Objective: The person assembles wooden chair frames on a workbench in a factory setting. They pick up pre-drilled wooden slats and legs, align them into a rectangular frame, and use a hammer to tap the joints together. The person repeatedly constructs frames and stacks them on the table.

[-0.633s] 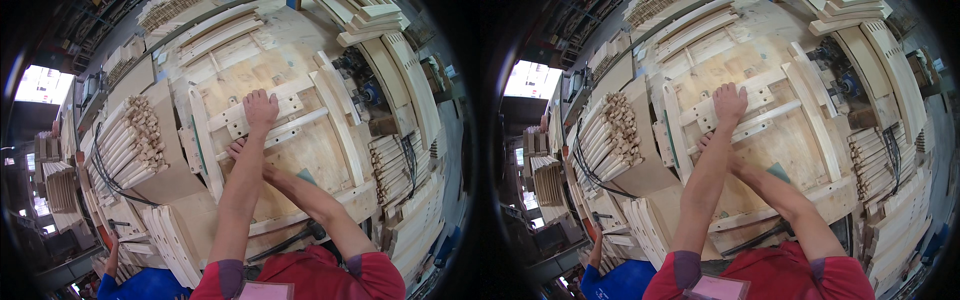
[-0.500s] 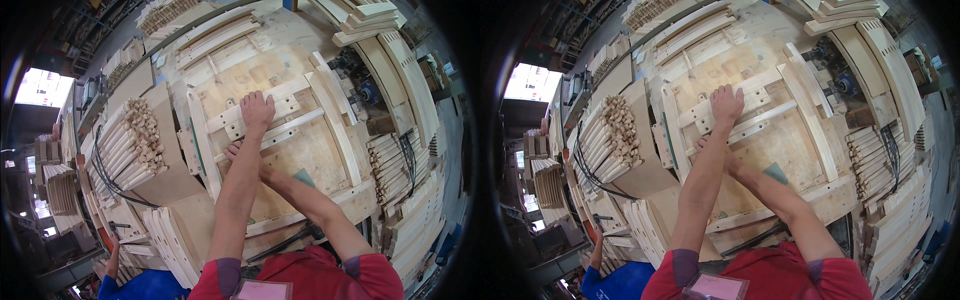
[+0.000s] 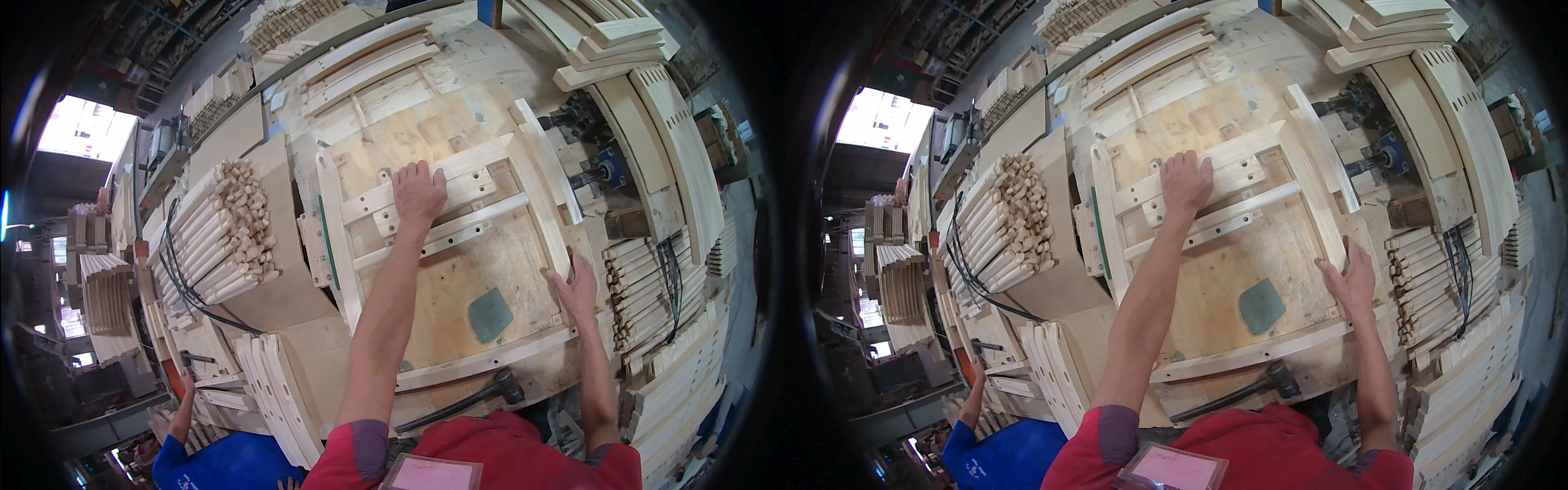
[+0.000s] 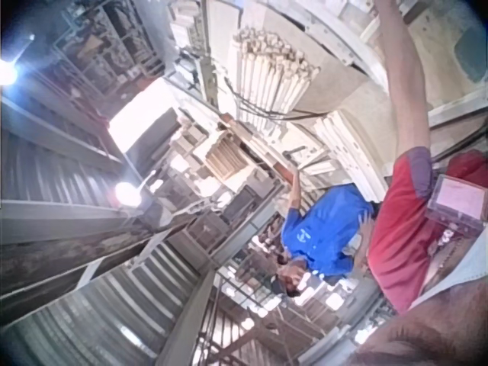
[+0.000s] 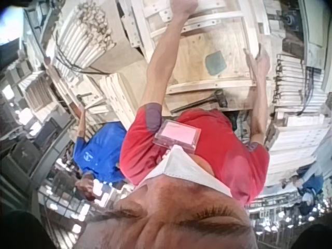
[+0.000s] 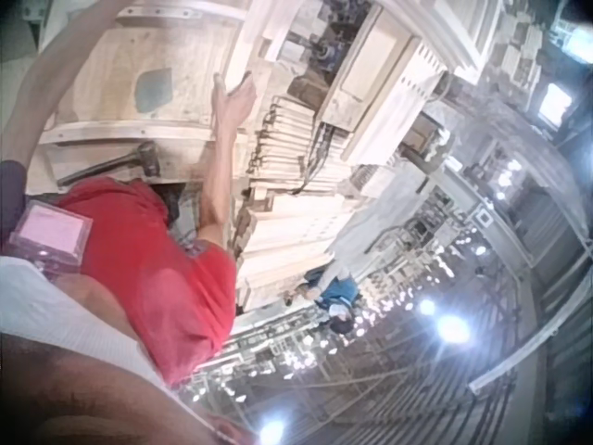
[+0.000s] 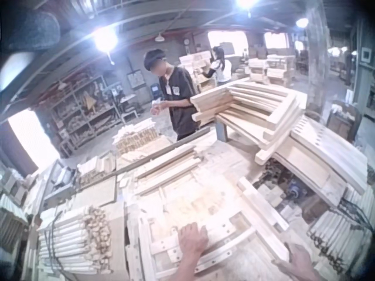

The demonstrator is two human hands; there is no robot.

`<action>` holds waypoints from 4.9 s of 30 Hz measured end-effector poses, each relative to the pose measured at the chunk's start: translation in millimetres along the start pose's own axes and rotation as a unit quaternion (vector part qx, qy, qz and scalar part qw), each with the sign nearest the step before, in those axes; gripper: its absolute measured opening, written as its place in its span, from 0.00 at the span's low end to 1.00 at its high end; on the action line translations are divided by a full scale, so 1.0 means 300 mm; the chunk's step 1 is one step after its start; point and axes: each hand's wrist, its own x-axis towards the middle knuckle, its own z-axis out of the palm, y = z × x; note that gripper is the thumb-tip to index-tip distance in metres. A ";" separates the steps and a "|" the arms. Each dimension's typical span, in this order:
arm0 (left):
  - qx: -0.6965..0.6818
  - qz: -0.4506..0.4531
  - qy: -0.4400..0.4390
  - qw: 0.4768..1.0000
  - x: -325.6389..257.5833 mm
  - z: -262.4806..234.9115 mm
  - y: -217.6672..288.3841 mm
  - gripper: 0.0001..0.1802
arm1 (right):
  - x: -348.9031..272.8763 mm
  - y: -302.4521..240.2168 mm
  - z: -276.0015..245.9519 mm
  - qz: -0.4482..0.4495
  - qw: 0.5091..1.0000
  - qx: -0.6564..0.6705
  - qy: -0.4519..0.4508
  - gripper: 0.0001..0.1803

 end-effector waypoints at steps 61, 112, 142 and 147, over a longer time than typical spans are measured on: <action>-0.195 0.061 -0.011 0.979 -0.938 -0.288 0.291 0.04 | -0.047 -0.003 0.063 0.028 1.000 -0.001 0.005 0.35; 0.117 -0.166 -0.044 0.978 -0.030 -0.463 -0.454 0.11 | 0.713 -0.714 0.456 -0.251 0.944 -0.118 -0.177 0.34; -0.096 -0.082 0.168 0.978 -0.175 -0.361 -0.588 0.15 | 0.702 -0.721 0.501 -0.230 0.963 -0.068 -0.126 0.35; -0.096 -0.060 0.186 0.976 -0.180 -0.364 -0.600 0.14 | 0.699 -0.732 0.503 -0.231 0.962 -0.060 -0.129 0.35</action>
